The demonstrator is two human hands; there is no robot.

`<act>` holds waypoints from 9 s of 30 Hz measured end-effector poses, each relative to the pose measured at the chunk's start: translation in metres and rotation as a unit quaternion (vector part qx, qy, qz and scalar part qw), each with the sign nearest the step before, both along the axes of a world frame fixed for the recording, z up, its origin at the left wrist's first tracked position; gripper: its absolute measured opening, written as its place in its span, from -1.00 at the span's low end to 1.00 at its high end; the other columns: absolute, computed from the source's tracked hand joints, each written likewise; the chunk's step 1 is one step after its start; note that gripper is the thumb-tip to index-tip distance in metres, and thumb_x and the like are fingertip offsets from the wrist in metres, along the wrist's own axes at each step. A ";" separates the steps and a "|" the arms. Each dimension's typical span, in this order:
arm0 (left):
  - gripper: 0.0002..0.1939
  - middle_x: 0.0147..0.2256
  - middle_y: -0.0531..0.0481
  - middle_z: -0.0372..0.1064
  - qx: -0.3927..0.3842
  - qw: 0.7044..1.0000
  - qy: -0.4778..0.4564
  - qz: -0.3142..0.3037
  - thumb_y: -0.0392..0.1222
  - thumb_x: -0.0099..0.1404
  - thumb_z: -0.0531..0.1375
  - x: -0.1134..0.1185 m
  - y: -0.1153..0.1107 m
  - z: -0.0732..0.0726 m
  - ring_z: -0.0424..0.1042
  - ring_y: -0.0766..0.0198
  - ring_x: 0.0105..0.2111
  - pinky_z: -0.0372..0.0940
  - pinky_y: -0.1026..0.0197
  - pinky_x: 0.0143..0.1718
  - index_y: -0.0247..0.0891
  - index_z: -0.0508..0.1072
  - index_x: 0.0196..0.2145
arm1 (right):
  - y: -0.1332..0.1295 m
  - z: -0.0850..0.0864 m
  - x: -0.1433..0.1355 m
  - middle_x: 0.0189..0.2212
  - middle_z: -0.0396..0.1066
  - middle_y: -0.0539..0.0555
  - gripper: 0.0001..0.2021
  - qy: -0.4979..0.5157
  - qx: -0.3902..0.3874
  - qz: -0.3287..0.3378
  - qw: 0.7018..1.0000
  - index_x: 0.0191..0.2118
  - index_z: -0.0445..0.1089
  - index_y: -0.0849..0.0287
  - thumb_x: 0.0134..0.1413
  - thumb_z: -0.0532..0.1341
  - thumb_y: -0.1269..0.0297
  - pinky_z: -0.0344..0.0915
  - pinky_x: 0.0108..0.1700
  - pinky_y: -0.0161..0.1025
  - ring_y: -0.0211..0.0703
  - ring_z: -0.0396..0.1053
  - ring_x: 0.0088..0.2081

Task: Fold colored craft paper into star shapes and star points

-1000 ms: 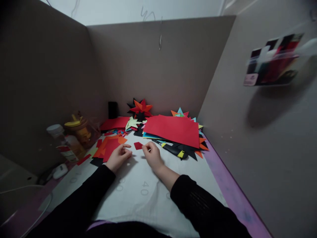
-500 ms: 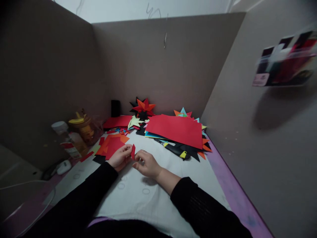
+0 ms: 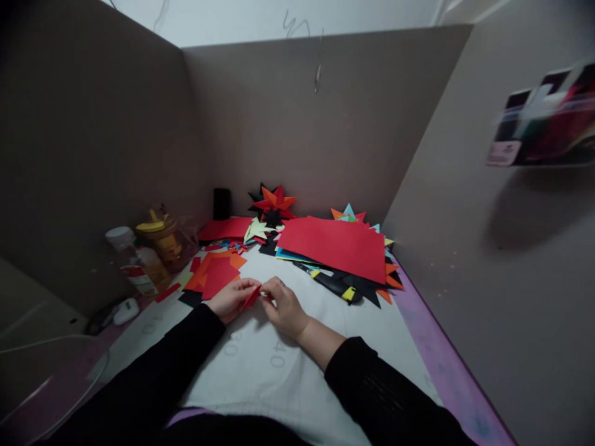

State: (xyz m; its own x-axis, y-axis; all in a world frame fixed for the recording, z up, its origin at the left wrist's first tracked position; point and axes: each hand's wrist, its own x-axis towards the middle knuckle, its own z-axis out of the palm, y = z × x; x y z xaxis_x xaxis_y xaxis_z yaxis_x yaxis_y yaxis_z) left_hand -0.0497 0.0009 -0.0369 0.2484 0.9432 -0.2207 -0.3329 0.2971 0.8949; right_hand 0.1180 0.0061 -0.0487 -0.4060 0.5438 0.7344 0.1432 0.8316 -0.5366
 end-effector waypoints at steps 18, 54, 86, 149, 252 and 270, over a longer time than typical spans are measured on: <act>-0.61 -0.48 -0.03 0.44 -0.003 1.000 -0.025 0.004 -0.18 -0.09 0.41 -0.002 0.001 -0.005 0.40 0.36 -0.54 0.26 0.34 -0.47 -0.39 0.42 -0.32 | 0.004 0.009 0.006 -0.03 0.29 0.17 -0.78 -0.047 -0.013 0.062 0.997 -0.17 0.39 0.09 0.01 0.20 0.25 0.17 0.07 0.04 0.02 0.20 0.04; -0.65 -0.60 0.01 0.41 0.091 0.981 0.159 0.056 -0.07 -0.01 0.34 -0.004 0.004 -0.003 0.35 0.35 -0.61 0.20 0.33 -0.53 -0.37 0.45 -0.32 | 0.016 0.005 0.018 -0.02 0.37 0.14 -0.86 -0.158 0.224 -0.108 0.956 -0.21 0.42 0.07 0.12 0.16 0.38 0.19 0.00 0.06 0.03 0.20 0.05; -0.77 -0.34 -0.11 0.45 0.422 0.741 0.521 -0.028 -0.38 0.12 0.14 -0.019 0.005 -0.016 0.38 0.15 -0.29 0.20 0.21 -0.20 -0.16 0.58 -0.38 | 0.040 -0.018 0.017 -0.37 0.49 0.05 -0.87 -0.227 0.055 0.024 0.972 -0.35 0.44 0.14 0.07 0.18 0.49 0.28 -0.17 -0.20 -0.18 0.37 -0.27; -0.64 -0.25 -0.16 0.31 0.434 0.566 0.688 -0.131 -0.36 0.31 -0.07 0.006 -0.034 -0.011 0.23 0.14 -0.21 0.23 0.12 -0.16 -0.35 0.41 -0.05 | 0.052 -0.013 -0.011 -0.23 0.34 0.09 -0.86 -0.356 -0.189 -0.211 0.890 -0.47 0.41 0.16 0.01 0.16 0.27 0.06 -0.14 -0.14 -0.02 0.17 -0.12; -0.74 -0.39 -0.07 0.39 0.395 0.707 0.543 -0.223 -0.04 0.23 0.13 -0.022 0.066 -0.011 0.32 0.26 -0.34 0.19 0.25 -0.22 -0.30 0.48 -0.38 | 0.029 -0.016 0.042 -0.13 0.47 0.13 -0.63 -0.260 0.006 0.110 0.959 0.00 0.37 0.15 0.12 0.05 0.54 0.30 -0.07 -0.17 -0.14 0.30 -0.12; -0.82 -0.37 -0.05 0.38 0.375 0.694 0.576 -0.214 -0.09 0.15 0.19 -0.016 0.060 -0.006 0.33 0.24 -0.29 0.19 0.21 -0.14 -0.26 0.47 -0.41 | 0.027 -0.014 0.039 -0.17 0.48 0.15 -0.75 -0.309 0.140 0.092 0.936 -0.06 0.39 0.19 0.21 0.05 0.41 0.30 -0.06 -0.16 -0.12 0.35 -0.12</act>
State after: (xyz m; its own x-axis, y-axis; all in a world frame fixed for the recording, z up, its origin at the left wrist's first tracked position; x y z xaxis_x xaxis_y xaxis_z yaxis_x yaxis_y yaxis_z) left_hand -0.0653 0.0608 -0.0429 0.6075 0.7943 0.0074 0.7070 -0.5449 0.4508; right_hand 0.1567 0.0333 -0.0631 -0.8682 0.2446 0.4318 0.1947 0.9682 -0.1570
